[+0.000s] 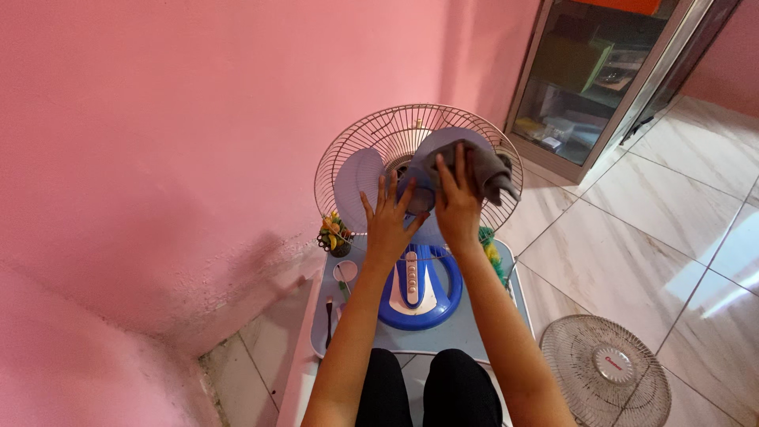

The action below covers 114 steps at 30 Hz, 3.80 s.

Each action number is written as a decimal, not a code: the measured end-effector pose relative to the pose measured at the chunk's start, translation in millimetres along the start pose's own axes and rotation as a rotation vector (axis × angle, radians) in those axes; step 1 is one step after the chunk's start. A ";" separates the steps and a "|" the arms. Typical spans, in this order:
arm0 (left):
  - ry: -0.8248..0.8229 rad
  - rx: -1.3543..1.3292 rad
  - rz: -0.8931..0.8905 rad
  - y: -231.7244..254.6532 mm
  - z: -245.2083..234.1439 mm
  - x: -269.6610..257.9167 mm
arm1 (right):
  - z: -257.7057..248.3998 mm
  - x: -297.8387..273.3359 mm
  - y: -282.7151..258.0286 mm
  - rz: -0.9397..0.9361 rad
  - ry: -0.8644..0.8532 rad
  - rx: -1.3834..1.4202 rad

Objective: The person wipes the fan blades with a cloth, then uses a screwdriver to loosen and remove the front grill. They detach the grill ring and reattach it to the fan, securing it with the screwdriver.

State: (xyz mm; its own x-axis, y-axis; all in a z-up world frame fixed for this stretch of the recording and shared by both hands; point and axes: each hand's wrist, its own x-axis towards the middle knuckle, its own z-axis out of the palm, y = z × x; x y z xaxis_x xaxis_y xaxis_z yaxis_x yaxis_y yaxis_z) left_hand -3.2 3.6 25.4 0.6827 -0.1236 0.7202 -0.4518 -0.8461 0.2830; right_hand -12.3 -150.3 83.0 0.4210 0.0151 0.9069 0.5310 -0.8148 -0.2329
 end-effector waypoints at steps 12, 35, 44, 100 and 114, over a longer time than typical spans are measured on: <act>0.096 0.053 0.030 -21.9 38.6 -28.4 | 3.5 -28.3 25.7 0.226 -0.003 0.150; 0.098 0.089 -0.030 -10.6 17.1 -44.6 | -43.5 -36.4 -12.2 0.133 0.459 0.222; 0.132 0.342 0.058 -27.7 37.4 -49.2 | -20.4 -37.9 -24.7 0.056 0.119 0.203; -0.293 -1.994 -1.216 3.4 9.5 -199.8 | -68.9 -155.1 -25.4 1.303 -0.308 1.494; -0.128 -1.363 -1.126 7.8 -11.8 -202.0 | -51.5 -197.5 -37.8 1.161 -0.415 0.889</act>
State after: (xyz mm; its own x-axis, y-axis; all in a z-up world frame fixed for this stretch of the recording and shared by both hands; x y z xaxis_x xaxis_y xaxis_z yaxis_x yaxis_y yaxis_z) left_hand -151.4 28.2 -110.4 0.9762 0.0664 -0.2064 0.1568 0.4414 0.8835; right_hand -153.4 -152.4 -69.2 0.9950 -0.0885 -0.0465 -0.0366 0.1109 -0.9932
